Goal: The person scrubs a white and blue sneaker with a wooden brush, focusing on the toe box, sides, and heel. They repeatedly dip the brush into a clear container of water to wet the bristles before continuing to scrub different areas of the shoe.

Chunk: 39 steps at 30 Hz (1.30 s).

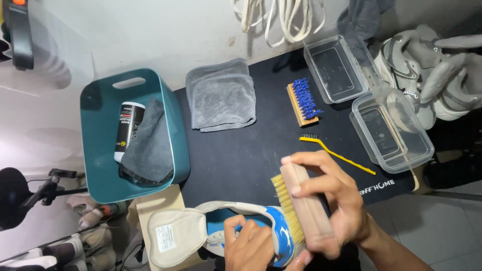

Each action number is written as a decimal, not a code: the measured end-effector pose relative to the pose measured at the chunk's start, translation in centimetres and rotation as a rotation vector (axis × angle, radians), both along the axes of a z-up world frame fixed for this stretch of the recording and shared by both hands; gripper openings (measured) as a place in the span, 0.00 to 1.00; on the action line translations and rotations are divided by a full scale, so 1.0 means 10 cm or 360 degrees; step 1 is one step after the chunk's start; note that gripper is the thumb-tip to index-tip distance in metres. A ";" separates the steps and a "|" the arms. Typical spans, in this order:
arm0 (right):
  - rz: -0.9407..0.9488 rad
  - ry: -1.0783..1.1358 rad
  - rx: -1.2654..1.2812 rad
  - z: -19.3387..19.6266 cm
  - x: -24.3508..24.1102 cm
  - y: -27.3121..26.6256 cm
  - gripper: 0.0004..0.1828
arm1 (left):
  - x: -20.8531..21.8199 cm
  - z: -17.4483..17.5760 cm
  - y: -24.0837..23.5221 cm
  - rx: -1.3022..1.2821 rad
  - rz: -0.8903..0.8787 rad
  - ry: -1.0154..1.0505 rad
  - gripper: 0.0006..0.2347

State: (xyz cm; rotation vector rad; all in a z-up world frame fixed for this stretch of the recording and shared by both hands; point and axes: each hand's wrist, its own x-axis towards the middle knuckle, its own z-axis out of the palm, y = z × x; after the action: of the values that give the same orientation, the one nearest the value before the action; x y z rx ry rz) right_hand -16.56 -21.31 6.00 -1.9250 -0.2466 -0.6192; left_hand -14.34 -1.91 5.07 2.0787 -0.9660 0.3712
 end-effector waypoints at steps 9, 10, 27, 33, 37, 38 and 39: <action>0.0020 -0.0092 -0.0159 0.38 -0.23 0.17 0.13 | 0.04 -0.13 -0.05 -0.0080 -0.0292 0.0246 0.32; 0.0011 -0.0095 -0.0162 0.37 -0.26 0.14 0.13 | 0.06 -0.15 -0.07 -0.0082 -0.0301 0.0244 0.32; 0.0001 -0.0114 0.0229 0.19 -0.31 0.09 0.09 | 0.05 0.09 0.04 -0.0160 -0.0278 0.0320 0.14; -0.0020 0.0069 -0.0135 -0.06 -0.08 -0.07 0.31 | 0.14 -0.15 0.05 -0.0267 -0.0459 0.0182 0.10; 0.0088 0.0301 0.0046 -0.17 0.17 -0.11 0.35 | 0.15 -0.20 0.18 -0.0291 -0.0569 0.0325 0.13; 0.0047 0.0406 0.0026 -0.18 0.20 -0.11 0.34 | 0.14 -0.23 0.22 -0.0345 -0.0600 0.0360 0.14; -0.0032 0.0508 -0.0002 -0.20 0.22 -0.12 0.32 | 0.17 -0.27 0.25 -0.0406 -0.0668 0.0395 0.16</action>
State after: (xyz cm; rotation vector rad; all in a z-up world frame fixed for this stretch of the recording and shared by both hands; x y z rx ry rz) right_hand -14.37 -22.49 4.03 -1.9963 -0.0251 -0.3172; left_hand -12.60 0.61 2.40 1.5974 -1.1065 0.0144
